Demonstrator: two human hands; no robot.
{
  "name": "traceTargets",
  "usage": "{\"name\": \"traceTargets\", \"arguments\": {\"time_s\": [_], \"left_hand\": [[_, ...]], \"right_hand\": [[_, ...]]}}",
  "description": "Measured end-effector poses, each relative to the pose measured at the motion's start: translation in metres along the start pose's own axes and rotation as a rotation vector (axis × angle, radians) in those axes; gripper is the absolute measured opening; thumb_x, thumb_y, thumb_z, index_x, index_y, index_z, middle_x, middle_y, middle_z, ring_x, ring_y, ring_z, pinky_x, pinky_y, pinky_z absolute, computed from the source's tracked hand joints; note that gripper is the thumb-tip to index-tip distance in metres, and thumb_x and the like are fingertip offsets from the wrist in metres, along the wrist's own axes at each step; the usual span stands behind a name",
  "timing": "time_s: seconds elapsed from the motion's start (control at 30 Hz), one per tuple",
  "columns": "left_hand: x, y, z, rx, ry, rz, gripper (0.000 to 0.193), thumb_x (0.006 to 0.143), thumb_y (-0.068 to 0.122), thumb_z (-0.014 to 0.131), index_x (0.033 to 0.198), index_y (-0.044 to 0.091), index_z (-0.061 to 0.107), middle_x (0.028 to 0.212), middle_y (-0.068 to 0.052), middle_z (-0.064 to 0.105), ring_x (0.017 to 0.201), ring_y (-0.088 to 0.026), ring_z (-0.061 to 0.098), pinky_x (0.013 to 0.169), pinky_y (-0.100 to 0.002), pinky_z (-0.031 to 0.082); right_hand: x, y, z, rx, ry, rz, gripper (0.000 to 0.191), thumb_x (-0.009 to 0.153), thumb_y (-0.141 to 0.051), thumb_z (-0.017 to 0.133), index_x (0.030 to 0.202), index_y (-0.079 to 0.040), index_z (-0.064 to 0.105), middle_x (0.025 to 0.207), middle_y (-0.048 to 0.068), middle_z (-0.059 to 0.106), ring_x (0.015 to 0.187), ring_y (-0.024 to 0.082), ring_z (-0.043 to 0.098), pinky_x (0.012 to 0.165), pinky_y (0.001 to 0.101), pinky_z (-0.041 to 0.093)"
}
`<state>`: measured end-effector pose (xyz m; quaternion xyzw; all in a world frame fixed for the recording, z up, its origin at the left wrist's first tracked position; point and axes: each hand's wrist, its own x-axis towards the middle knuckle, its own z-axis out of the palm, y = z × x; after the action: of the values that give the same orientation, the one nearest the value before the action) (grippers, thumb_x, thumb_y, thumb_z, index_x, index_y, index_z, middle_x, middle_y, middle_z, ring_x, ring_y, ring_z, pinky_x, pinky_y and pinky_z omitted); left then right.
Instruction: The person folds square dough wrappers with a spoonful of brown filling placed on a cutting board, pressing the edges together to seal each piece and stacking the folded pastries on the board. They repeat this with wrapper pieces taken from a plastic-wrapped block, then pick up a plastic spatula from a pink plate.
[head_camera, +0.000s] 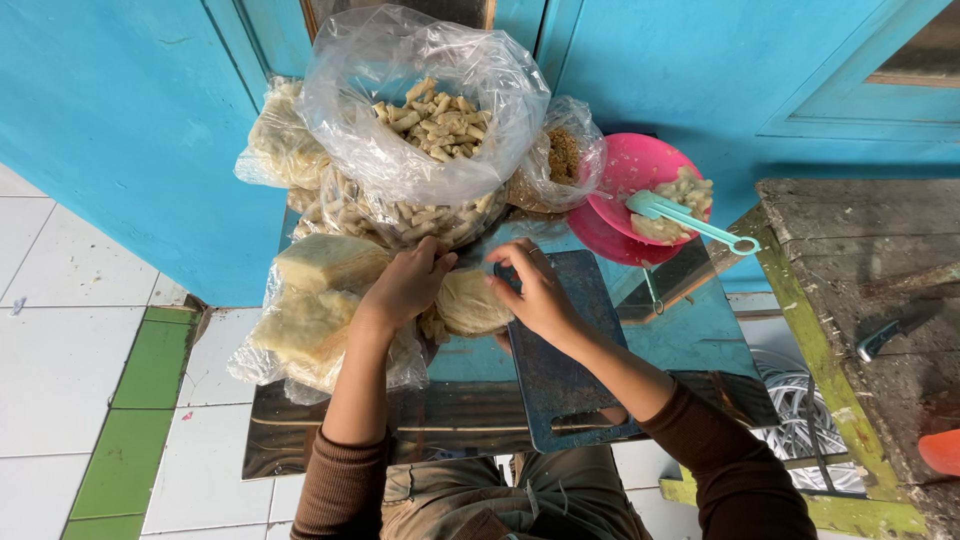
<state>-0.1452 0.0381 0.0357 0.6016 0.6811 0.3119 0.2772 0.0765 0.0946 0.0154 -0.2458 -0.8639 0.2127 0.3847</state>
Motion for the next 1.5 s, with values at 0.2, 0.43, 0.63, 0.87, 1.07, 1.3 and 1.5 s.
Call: {"name": "traceTargets", "arguments": {"time_s": [0.2,0.43,0.63,0.87,1.07,1.3,1.5], "left_hand": [[-0.009,0.003,-0.013,-0.120,-0.159,0.228,0.053,0.083,0.014,0.075,0.126,0.006,0.046,0.093,-0.020,0.070,0.093,-0.037,0.070,0.079,-0.045,0.052],[-0.010,0.011,-0.011,-0.144,-0.196,0.278,0.039,0.085,0.006,0.068,0.117,0.006,0.046,0.098,-0.018,0.066,0.092,-0.035,0.067,0.079,-0.043,0.052],[-0.012,0.004,-0.008,0.006,-0.092,0.216,0.033,0.085,-0.002,0.053,0.116,0.008,0.047,0.104,-0.019,0.066,0.101,-0.042,0.064,0.082,-0.048,0.049],[-0.015,0.011,-0.005,0.253,-0.099,0.079,0.030,0.091,-0.001,0.046,0.119,0.011,0.050,0.109,-0.018,0.069,0.105,-0.041,0.066,0.084,-0.052,0.050],[-0.016,0.014,-0.010,0.086,-0.071,0.214,0.029,0.089,0.008,0.061,0.116,0.007,0.048,0.107,-0.020,0.068,0.101,-0.043,0.065,0.081,-0.051,0.049],[-0.009,0.013,-0.003,-0.098,0.024,0.200,0.036,0.086,0.014,0.069,0.114,0.006,0.047,0.098,-0.021,0.066,0.090,-0.042,0.066,0.081,-0.047,0.050],[-0.008,0.019,0.020,-0.165,0.180,0.191,0.035,0.088,0.013,0.068,0.114,0.005,0.045,0.090,-0.018,0.066,0.090,-0.041,0.065,0.079,-0.045,0.051]], "right_hand": [[-0.007,-0.011,0.010,0.172,-0.092,0.072,0.013,0.093,-0.003,0.073,0.105,0.001,0.071,0.096,0.009,0.074,0.085,0.016,0.072,0.074,0.0299,0.058],[-0.011,0.014,0.016,0.552,-0.118,0.272,0.016,0.094,-0.009,0.074,0.104,0.001,0.068,0.099,0.008,0.074,0.091,0.014,0.073,0.081,0.0284,0.062],[-0.012,0.049,0.006,0.919,0.013,0.684,0.007,0.095,-0.011,0.067,0.097,-0.005,0.063,0.088,0.002,0.067,0.081,0.011,0.067,0.077,0.0295,0.060],[-0.003,0.070,-0.043,1.055,0.160,0.904,0.010,0.098,-0.014,0.055,0.095,-0.007,0.061,0.082,0.004,0.068,0.071,0.013,0.066,0.067,0.0306,0.059],[0.003,0.063,-0.090,-0.178,0.124,0.417,0.012,0.105,-0.011,0.062,0.114,-0.007,0.067,0.087,0.010,0.072,0.075,0.017,0.069,0.063,0.0332,0.056],[-0.031,0.021,-0.043,-0.532,-0.218,-0.061,0.033,0.085,0.006,0.061,0.116,-0.002,0.066,0.116,0.019,0.074,0.102,0.032,0.074,0.083,0.0381,0.061],[-0.049,0.025,-0.042,-0.546,-0.170,-0.129,0.044,0.079,0.008,0.062,0.122,0.001,0.065,0.123,0.020,0.071,0.114,0.033,0.070,0.091,0.0397,0.059]]}}
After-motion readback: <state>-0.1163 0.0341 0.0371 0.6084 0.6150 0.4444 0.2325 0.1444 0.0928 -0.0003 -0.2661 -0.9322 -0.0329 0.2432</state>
